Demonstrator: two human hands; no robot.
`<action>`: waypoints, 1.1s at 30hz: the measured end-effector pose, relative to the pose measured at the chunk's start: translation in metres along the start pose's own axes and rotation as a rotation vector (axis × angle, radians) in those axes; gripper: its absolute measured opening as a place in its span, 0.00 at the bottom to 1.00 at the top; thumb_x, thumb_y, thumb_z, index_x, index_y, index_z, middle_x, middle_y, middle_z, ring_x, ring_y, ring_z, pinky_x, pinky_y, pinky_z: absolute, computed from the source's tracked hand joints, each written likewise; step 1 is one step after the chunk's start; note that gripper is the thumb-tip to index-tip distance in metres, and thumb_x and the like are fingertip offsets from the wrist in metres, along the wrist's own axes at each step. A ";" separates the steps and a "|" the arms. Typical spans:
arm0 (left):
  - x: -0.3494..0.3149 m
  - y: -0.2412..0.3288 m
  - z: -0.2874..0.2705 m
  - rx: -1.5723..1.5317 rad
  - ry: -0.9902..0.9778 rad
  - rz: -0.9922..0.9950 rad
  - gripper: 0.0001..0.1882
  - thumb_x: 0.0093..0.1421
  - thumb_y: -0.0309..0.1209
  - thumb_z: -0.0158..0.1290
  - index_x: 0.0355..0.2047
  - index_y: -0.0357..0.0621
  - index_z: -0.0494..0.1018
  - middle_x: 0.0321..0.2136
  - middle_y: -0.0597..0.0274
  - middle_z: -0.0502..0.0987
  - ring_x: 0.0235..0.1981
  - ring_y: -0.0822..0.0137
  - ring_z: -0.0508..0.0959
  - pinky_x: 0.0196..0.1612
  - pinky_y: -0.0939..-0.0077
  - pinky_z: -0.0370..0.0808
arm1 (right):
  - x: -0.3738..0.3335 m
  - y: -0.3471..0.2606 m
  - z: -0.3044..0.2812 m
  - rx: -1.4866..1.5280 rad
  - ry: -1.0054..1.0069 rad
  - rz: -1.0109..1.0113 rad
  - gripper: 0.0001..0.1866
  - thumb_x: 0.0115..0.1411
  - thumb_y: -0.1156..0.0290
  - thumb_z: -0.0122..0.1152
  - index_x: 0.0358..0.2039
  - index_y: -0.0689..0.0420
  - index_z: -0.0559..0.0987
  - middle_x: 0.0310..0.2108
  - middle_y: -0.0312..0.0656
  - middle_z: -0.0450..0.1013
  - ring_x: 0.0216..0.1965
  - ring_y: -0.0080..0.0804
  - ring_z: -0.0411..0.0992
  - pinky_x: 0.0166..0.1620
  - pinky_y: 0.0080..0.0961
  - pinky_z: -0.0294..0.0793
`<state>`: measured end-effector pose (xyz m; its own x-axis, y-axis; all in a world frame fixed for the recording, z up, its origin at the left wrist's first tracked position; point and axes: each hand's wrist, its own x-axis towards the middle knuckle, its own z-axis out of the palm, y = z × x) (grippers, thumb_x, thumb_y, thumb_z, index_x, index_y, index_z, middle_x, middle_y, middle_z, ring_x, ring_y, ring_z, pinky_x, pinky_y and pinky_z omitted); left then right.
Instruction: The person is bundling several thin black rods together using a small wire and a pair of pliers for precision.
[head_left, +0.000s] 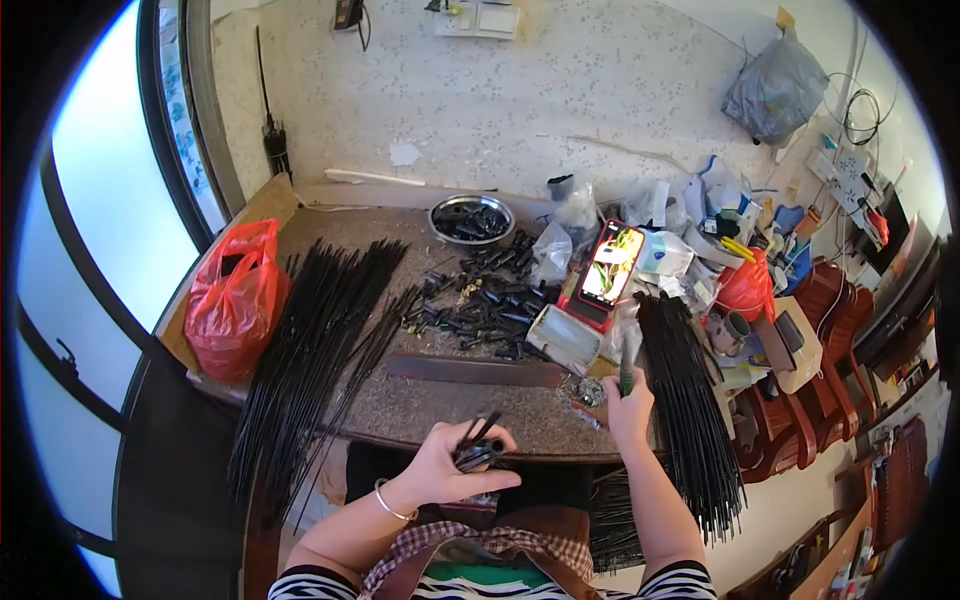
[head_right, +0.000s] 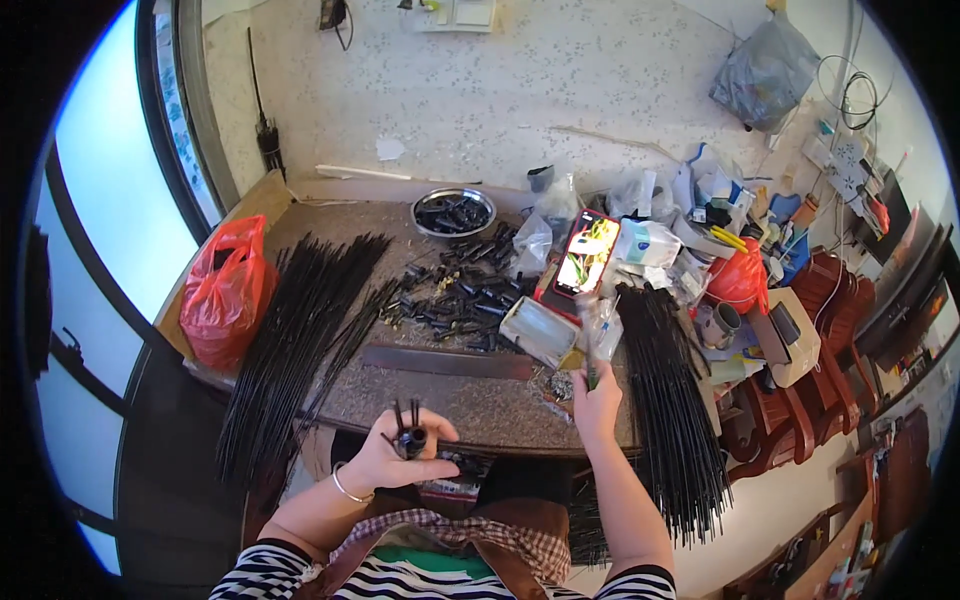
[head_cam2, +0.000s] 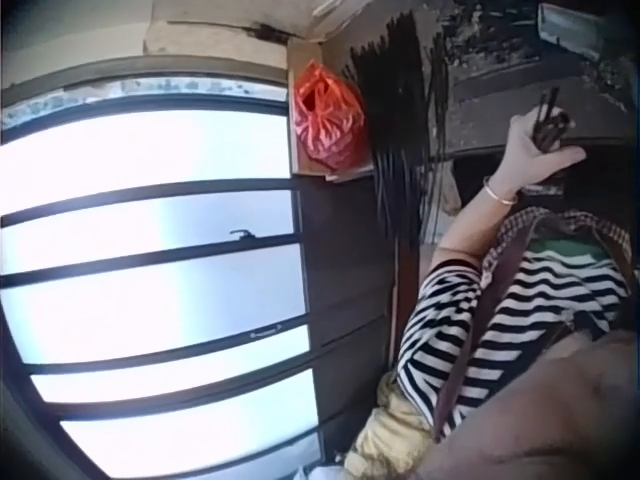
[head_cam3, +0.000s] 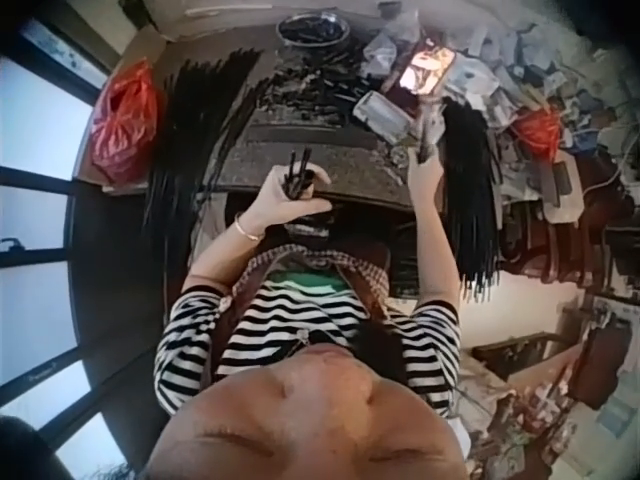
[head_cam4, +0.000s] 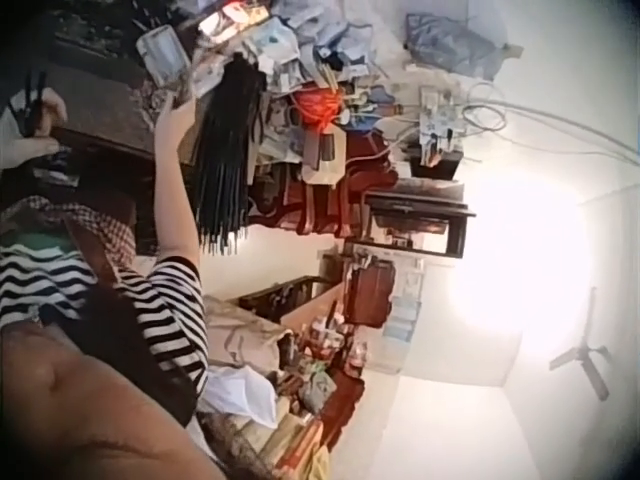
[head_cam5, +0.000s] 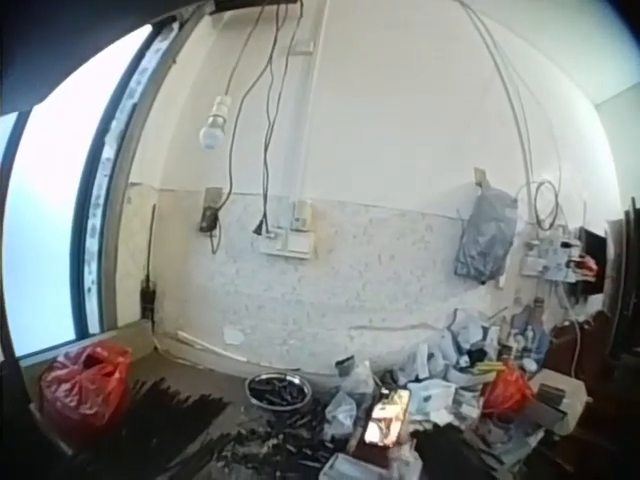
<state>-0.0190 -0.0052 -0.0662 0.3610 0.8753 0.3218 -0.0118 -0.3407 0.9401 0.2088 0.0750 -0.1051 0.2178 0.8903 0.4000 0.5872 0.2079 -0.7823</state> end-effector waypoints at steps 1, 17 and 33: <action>0.004 0.004 0.004 -0.020 0.017 0.003 0.17 0.34 0.23 0.57 0.27 0.38 0.66 0.10 0.74 0.60 0.12 0.85 0.58 0.16 0.92 0.53 | -0.002 -0.009 0.003 0.170 0.033 -0.070 0.07 0.43 0.77 0.50 0.25 0.61 0.65 0.15 0.35 0.62 0.17 0.23 0.64 0.22 0.19 0.63; 0.010 0.021 0.034 -0.164 0.256 0.042 0.30 0.36 0.27 0.57 0.40 0.35 0.58 0.16 0.73 0.67 0.17 0.87 0.63 0.20 0.95 0.60 | -0.084 -0.119 0.005 1.308 -0.311 0.413 0.12 0.41 0.81 0.52 0.27 0.60 0.61 0.21 0.37 0.63 0.24 0.21 0.63 0.31 0.15 0.64; -0.002 0.011 0.046 0.156 0.102 0.281 0.42 0.33 0.37 0.58 0.46 0.35 0.51 0.09 0.65 0.64 0.11 0.77 0.64 0.15 0.87 0.60 | -0.084 -0.107 -0.002 1.011 -0.040 0.128 0.12 0.41 0.82 0.51 0.28 0.62 0.62 0.22 0.40 0.65 0.22 0.21 0.64 0.26 0.14 0.64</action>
<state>0.0228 -0.0265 -0.0621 0.2688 0.7668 0.5829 0.0479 -0.6150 0.7871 0.1297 -0.0224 -0.0541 0.1959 0.9389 0.2831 -0.3760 0.3386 -0.8626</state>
